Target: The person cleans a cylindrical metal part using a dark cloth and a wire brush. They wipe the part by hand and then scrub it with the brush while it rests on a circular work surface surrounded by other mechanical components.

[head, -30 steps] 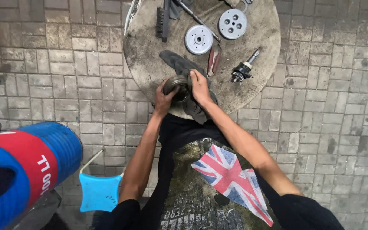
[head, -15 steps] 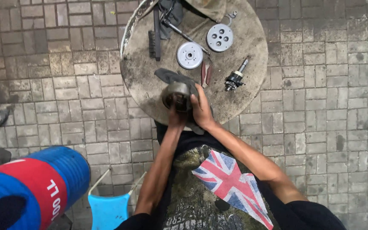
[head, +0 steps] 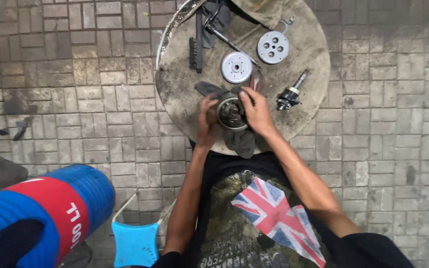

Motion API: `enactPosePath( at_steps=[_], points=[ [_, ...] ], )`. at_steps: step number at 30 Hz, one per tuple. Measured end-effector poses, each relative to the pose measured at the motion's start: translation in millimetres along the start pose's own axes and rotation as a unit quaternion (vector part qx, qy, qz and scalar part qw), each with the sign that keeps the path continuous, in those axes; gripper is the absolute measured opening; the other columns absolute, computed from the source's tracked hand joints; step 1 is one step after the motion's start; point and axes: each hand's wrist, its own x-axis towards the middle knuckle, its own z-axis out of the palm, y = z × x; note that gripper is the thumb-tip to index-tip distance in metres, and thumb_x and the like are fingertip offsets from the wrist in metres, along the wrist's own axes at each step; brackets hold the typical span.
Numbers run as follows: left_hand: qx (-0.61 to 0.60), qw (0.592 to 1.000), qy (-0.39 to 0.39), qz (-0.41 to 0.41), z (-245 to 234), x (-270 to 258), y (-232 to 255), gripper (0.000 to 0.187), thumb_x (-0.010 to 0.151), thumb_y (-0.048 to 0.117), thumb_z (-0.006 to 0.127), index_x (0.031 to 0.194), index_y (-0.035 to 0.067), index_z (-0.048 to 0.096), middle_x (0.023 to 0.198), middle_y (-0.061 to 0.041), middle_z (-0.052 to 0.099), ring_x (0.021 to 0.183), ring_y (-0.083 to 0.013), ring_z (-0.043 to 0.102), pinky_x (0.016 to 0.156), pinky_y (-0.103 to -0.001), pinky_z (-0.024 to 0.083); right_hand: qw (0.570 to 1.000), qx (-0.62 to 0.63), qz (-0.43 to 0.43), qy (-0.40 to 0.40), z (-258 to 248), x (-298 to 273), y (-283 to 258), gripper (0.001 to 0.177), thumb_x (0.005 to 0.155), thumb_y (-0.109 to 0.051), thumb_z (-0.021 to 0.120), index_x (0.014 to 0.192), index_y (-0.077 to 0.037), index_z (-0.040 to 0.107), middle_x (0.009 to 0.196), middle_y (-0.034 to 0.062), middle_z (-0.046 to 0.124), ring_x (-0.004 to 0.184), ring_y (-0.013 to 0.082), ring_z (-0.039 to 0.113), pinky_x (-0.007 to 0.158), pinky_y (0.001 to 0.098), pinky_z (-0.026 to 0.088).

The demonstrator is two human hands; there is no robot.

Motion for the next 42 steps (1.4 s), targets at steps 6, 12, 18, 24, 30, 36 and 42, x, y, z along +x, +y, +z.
enactPosePath(
  at_steps=[6,12,18,24,30,36,42],
  points=[
    [0.045,0.973,0.007,-0.226,10,20,38,0.056,0.108,0.055,0.039,0.131,0.011,0.066,0.117,-0.016,0.07,0.117,-0.0324,0.068,0.101,-0.049,0.052,0.998,0.045,0.035,-0.042,13,-1,9,0.04,0.113,-0.028,0.044,0.132,-0.004,0.068,0.128,0.0211,0.069,0.128,0.0331,0.059,0.109,0.0505,0.044],
    [-0.068,0.939,0.206,-0.268,33,26,19,0.065,0.11,0.057,0.037,0.138,0.003,0.061,0.132,-0.025,0.063,0.129,-0.0355,0.06,0.109,-0.054,0.048,0.995,0.048,0.091,0.012,32,-21,3,0.054,0.114,-0.036,0.04,0.157,-0.003,0.038,0.155,0.034,0.039,0.146,0.0462,0.034,0.123,0.0564,0.025],
    [-0.143,0.879,0.389,-0.236,80,42,62,0.07,0.111,0.059,0.035,0.158,0.008,0.038,0.165,-0.023,0.029,0.152,-0.0349,0.031,0.125,-0.05,0.025,0.979,0.114,0.148,0.086,61,-35,-31,0.073,0.113,-0.037,0.041,0.163,-0.002,0.002,0.161,0.0384,0.02,0.15,0.049,0.022,0.126,0.0597,0.012],
    [-0.252,0.83,0.338,-0.365,73,27,86,0.093,0.103,0.062,0.047,0.166,0.01,0.004,0.168,-0.029,-0.008,0.156,-0.0473,-0.002,0.127,-0.059,0.004,0.996,0.049,-0.025,0.068,24,-1,-13,0.05,0.108,-0.034,0.049,0.149,-0.006,0.047,0.14,0.0286,0.052,0.137,0.046,0.048,0.114,0.0553,0.037],
    [-0.057,0.971,0.207,-0.104,32,-2,-52,0.084,0.098,0.076,0.044,0.134,0.001,0.062,0.131,-0.024,0.06,0.13,-0.0241,0.05,0.116,-0.047,0.036,0.969,-0.031,-0.201,-0.144,-17,8,-56,0.045,0.097,-0.018,0.068,0.139,-0.009,0.057,0.13,0.0122,0.056,0.12,0.0367,0.06,0.105,0.0483,0.048],
    [-0.104,0.976,0.137,-0.132,24,31,38,0.057,0.096,0.07,0.052,0.092,0.015,0.067,0.069,-0.001,0.055,0.067,-0.0076,0.054,0.066,-0.024,0.049,0.969,-0.034,-0.166,-0.181,-21,13,-58,0.042,0.101,-0.018,0.058,0.142,-0.011,0.054,0.117,0.0132,0.059,0.11,0.0406,0.064,0.094,0.0483,0.052],
    [-0.318,0.83,0.294,-0.353,44,49,58,0.096,0.084,0.087,0.055,0.143,0.012,0.056,0.137,-0.022,0.058,0.122,-0.0364,0.06,0.1,-0.053,0.049,0.994,-0.046,-0.093,-0.038,28,-34,-23,0.059,0.106,-0.017,0.052,0.148,0.019,0.03,0.143,0.0501,0.034,0.13,0.0683,0.037,0.109,0.0701,0.033]
  ],
)
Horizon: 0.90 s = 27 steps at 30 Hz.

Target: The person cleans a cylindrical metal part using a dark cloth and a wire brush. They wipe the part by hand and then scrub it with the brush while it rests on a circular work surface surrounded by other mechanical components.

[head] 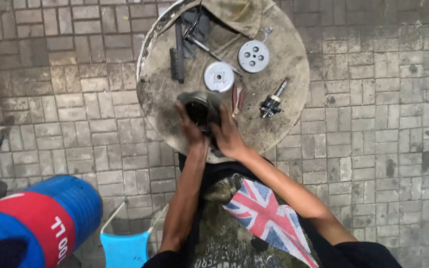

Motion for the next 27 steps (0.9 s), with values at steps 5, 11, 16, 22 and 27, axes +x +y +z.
enactPosePath(
  at_steps=[5,11,16,22,27],
  points=[
    [-0.13,0.983,-0.125,-0.045,-26,42,-25,0.085,0.085,0.086,0.05,0.13,0.014,0.055,0.12,-0.015,0.052,0.107,-0.0265,0.055,0.091,-0.042,0.042,0.991,0.012,-0.135,0.001,4,-21,4,0.04,0.101,-0.009,0.052,0.138,-0.001,0.041,0.143,0.0326,0.041,0.134,0.0542,0.04,0.111,0.061,0.035],
    [-0.314,0.826,-0.445,-0.145,-76,97,-72,0.071,0.086,0.07,0.062,0.121,0.008,0.056,0.093,-0.01,0.052,0.086,-0.0276,0.064,0.073,-0.041,0.06,0.997,0.024,0.019,0.07,-13,-52,73,0.021,0.093,-0.003,0.056,0.107,-0.002,0.072,0.123,0.0263,0.067,0.125,0.0456,0.058,0.108,0.0544,0.043],
    [-0.308,0.858,-0.381,-0.154,-54,66,-57,0.064,0.09,0.067,0.055,0.114,0.008,0.061,0.085,-0.01,0.055,0.078,-0.0298,0.067,0.065,-0.042,0.06,0.994,-0.04,0.098,-0.017,-56,1,10,0.041,0.09,-0.026,0.077,0.125,-0.007,0.067,0.128,0.0212,0.063,0.129,0.0407,0.057,0.112,0.052,0.041],
    [-0.188,0.965,-0.106,-0.152,8,-13,14,0.081,0.075,0.088,0.061,0.111,0.015,0.063,0.098,-0.006,0.066,0.088,-0.0259,0.066,0.077,-0.037,0.056,0.997,-0.014,-0.04,0.064,-61,6,-10,0.053,0.087,-0.041,0.074,0.122,-0.003,0.062,0.128,0.0181,0.061,0.129,0.0399,0.056,0.113,0.0507,0.039],
    [0.11,0.949,-0.169,0.241,-38,9,-18,0.07,0.095,0.078,0.044,0.118,0.014,0.058,0.104,-0.003,0.047,0.098,-0.014,0.051,0.098,-0.029,0.045,0.999,-0.017,0.032,-0.033,-54,-7,1,0.048,0.099,-0.032,0.059,0.139,-0.007,0.058,0.137,0.0186,0.058,0.133,0.042,0.053,0.116,0.0564,0.034]
  ],
)
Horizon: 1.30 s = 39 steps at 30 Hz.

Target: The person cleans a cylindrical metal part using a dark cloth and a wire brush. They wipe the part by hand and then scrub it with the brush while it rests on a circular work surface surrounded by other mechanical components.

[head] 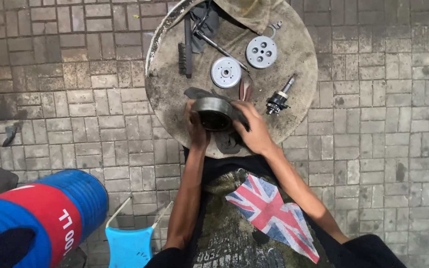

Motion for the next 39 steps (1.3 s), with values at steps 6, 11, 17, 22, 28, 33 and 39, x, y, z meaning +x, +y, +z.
enactPosePath(
  at_steps=[6,11,17,22,28,33,39],
  points=[
    [0.238,0.971,-0.009,0.007,-37,3,-18,0.061,0.076,0.072,0.08,0.103,0.02,0.064,0.083,-0.001,0.055,0.081,-0.0148,0.058,0.069,-0.033,0.048,0.994,0.033,0.075,-0.07,-8,9,-31,0.061,0.094,-0.025,0.071,0.147,-0.002,0.051,0.137,0.0313,0.057,0.131,0.0497,0.052,0.113,0.0606,0.038],
    [0.329,0.943,-0.056,0.009,-12,-11,23,0.059,0.081,0.061,0.084,0.108,0.014,0.061,0.091,-0.01,0.063,0.091,-0.031,0.067,0.077,-0.047,0.052,0.987,0.075,0.104,-0.093,12,14,-24,0.076,0.088,-0.009,0.068,0.157,-0.008,0.035,0.144,0.034,0.05,0.135,0.0535,0.046,0.114,0.0651,0.035],
    [0.362,0.924,-0.109,-0.056,1,-33,32,0.076,0.085,0.057,0.081,0.131,0.007,0.046,0.118,-0.019,0.055,0.121,-0.0454,0.056,0.099,-0.067,0.047,0.984,0.103,0.105,-0.096,25,34,8,0.065,0.091,0.009,0.049,0.153,-0.008,0.042,0.142,0.0327,0.052,0.135,0.0569,0.043,0.112,0.0669,0.034],
    [0.296,0.947,-0.098,-0.082,3,-49,25,0.087,0.087,0.038,0.085,0.144,0.001,0.031,0.131,-0.028,0.046,0.131,-0.0504,0.048,0.109,-0.066,0.04,0.995,-0.002,0.017,-0.099,32,53,20,0.053,0.089,0.01,0.06,0.139,-0.009,0.061,0.127,0.0232,0.064,0.122,0.052,0.057,0.102,0.0611,0.046],
    [0.317,0.944,-0.077,-0.052,-17,-45,7,0.081,0.089,0.018,0.08,0.149,0.002,0.028,0.136,-0.028,0.044,0.133,-0.054,0.046,0.109,-0.07,0.039,0.997,0.005,0.018,-0.071,32,67,52,0.039,0.08,-0.004,0.079,0.119,-0.007,0.074,0.106,0.0237,0.072,0.107,0.0496,0.066,0.094,0.0563,0.052],
    [0.304,0.948,-0.095,0.001,-21,-42,3,0.07,0.088,0.01,0.08,0.145,0.005,0.04,0.129,-0.022,0.048,0.128,-0.0484,0.049,0.107,-0.066,0.041,0.998,-0.017,-0.01,-0.056,36,65,89,0.03,0.077,-0.027,0.09,0.103,-0.019,0.078,0.085,0.0087,0.07,0.085,0.033,0.07,0.076,0.043,0.056],
    [0.341,0.93,-0.105,0.092,-37,-53,14,0.065,0.082,0.003,0.081,0.138,0.011,0.049,0.125,-0.008,0.048,0.119,-0.0319,0.05,0.1,-0.05,0.048,0.99,0.134,-0.042,0.033,45,47,52,0.028,0.087,-0.033,0.087,0.097,-0.01,0.076,0.091,0.0095,0.073,0.088,0.0299,0.073,0.079,0.0399,0.057]
  ],
)
